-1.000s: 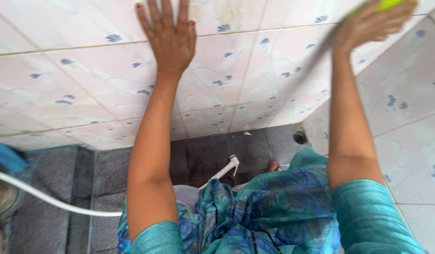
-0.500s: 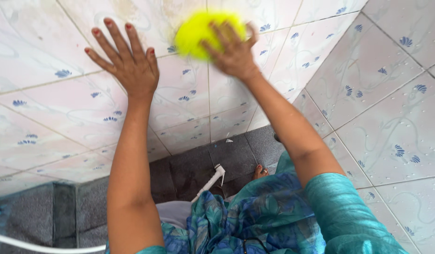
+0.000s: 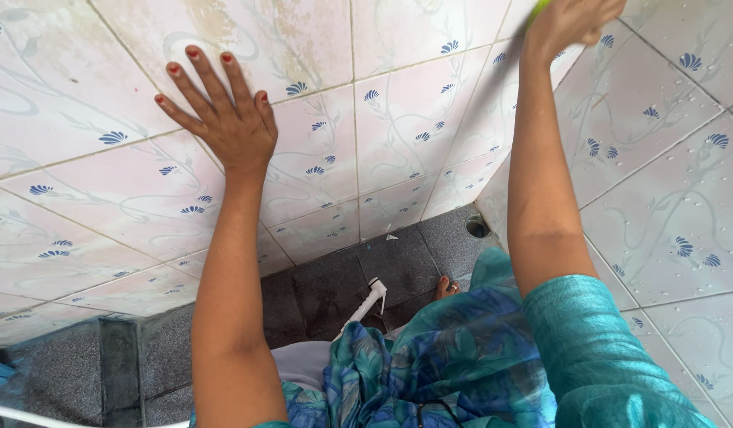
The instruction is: The person scrubs tiled bathroom walls with a sponge while spraying water from a handheld bidet nozzle.
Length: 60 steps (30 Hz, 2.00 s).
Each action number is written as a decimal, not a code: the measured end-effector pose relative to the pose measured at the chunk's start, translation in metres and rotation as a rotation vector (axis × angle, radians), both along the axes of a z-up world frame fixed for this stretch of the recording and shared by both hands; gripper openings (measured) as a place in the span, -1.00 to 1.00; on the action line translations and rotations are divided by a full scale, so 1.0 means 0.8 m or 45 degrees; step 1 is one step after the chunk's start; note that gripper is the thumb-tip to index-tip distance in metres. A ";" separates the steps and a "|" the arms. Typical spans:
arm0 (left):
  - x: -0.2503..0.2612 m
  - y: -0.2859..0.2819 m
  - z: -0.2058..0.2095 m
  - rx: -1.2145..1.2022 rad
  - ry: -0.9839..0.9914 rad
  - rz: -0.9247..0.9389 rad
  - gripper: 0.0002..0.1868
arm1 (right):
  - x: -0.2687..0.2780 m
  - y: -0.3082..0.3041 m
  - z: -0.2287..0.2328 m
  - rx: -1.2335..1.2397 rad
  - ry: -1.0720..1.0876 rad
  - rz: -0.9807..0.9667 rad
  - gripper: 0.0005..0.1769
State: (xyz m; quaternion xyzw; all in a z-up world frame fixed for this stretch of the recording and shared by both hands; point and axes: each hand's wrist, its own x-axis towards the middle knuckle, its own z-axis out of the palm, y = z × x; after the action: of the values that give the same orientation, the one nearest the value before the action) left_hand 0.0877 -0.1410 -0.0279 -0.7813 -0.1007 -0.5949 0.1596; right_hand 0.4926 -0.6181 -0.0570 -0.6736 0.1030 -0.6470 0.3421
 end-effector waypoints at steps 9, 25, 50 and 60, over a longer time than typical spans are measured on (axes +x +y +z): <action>-0.002 -0.002 0.000 -0.005 0.020 -0.006 -0.39 | -0.129 0.027 -0.146 0.344 0.353 0.143 -0.23; -0.010 -0.001 -0.004 0.061 0.024 -0.046 -0.40 | -0.180 0.102 -0.164 1.903 0.739 0.485 -0.31; -0.009 0.011 -0.027 0.169 0.051 -0.060 -0.36 | -0.326 0.216 -0.360 -2.239 0.743 0.814 -0.45; -0.012 0.013 -0.030 0.158 0.107 -0.075 -0.36 | -0.249 0.104 -0.317 -0.123 0.452 0.785 0.03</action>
State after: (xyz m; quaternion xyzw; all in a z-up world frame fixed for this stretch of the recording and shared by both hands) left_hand 0.0783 -0.1306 -0.0522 -0.7969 -0.0337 -0.5710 0.1943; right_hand 0.2932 -0.5349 -0.3107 -0.7903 -0.0780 -0.3903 0.4658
